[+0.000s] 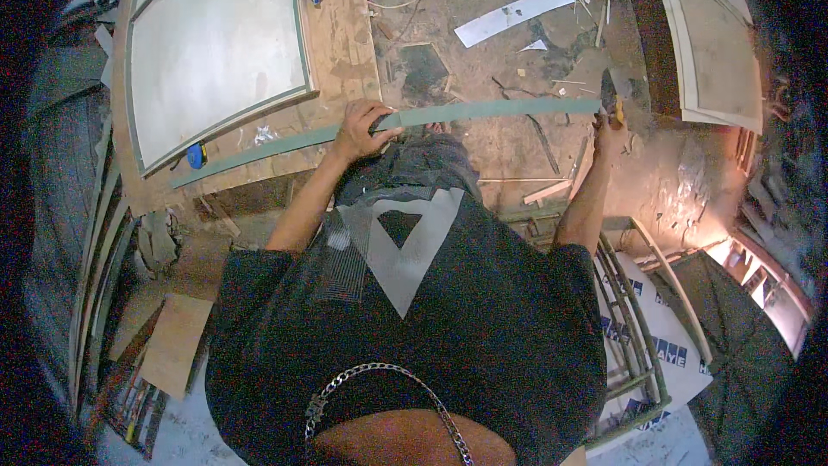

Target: The person measures a long, thin wooden strip using a tape measure and marks it with a pencil. They then use a hand saw to cut the strip at the marked point. The person repeats this process of measuring and cutting on the same strip multiple times.

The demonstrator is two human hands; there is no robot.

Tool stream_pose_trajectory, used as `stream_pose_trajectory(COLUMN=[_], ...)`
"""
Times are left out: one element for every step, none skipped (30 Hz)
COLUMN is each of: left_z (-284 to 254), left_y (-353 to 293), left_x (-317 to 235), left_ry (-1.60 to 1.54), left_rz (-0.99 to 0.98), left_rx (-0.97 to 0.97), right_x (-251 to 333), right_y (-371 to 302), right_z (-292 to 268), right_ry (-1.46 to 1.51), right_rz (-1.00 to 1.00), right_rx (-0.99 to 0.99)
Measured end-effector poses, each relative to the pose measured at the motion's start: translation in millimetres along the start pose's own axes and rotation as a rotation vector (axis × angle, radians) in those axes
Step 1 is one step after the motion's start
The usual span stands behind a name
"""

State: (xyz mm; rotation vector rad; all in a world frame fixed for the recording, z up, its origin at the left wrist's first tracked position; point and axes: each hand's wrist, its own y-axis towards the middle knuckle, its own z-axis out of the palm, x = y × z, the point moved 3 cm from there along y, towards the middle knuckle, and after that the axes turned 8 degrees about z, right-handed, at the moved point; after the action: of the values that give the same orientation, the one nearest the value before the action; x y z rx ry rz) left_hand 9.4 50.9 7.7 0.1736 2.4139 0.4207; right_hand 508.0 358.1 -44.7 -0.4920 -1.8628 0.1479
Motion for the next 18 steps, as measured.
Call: stream_pose_trajectory(left_z=[-2,-4,-5,-5,-5,-5,-6,-7,-7,-7,-6,-5,-6,-6,-7,-7,-7,-6], left_y=[1,1,1,1,1,0,0,0,1,1,1,1,-4,-4,-3,-1,2,3], left_x=[0,0,1,1,1,0,0,-1,0,0,0,1,2,2,1,0,-1,-1], left_ry=[0.007,0.013,0.010,0.007,0.002,0.001,0.002,0.002,-0.003,-0.008,-0.013,-0.003,0.016,0.019,0.021,0.018,0.014,0.011], left_rz=[0.005,0.011,0.003,-0.003,-0.009,-0.013,-0.014,-0.015,-0.015,-0.015,-0.015,-0.009,-0.021,-0.015,-0.023,-0.022,-0.022,-0.022], left_rx=[-0.013,-0.026,-0.019,-0.013,-0.006,0.004,0.015,0.026,0.014,0.003,-0.009,-0.002,0.001,0.002,0.003,0.006,0.008,0.005], right_x=[-2,-2,1,3,5,9,15,19,20,23,26,28,48,53,57,44,35,31], right_y=[-2,-2,-3,-5,-7,-13,-22,-26,-25,-27,-28,-34,-54,-58,-62,-54,-48,-46], right_z=[2,1,2,2,2,5,9,11,9,8,6,6,20,19,20,13,8,8], right_ry=[0.041,0.082,0.069,0.056,0.043,0.044,0.049,0.054,0.054,0.055,0.056,-0.028,-0.117,-0.131,-0.145,-0.082,-0.019,0.009], right_rz=[-0.024,-0.048,-0.056,-0.064,-0.073,-0.069,-0.066,-0.062,-0.067,-0.072,-0.076,-0.070,-0.063,-0.070,-0.075,-0.089,-0.104,-0.102], right_rx=[0.016,0.032,0.034,0.036,0.036,0.022,0.006,-0.009,-0.013,-0.016,-0.019,-0.045,-0.051,-0.066,-0.077,-0.084,-0.091,-0.097])
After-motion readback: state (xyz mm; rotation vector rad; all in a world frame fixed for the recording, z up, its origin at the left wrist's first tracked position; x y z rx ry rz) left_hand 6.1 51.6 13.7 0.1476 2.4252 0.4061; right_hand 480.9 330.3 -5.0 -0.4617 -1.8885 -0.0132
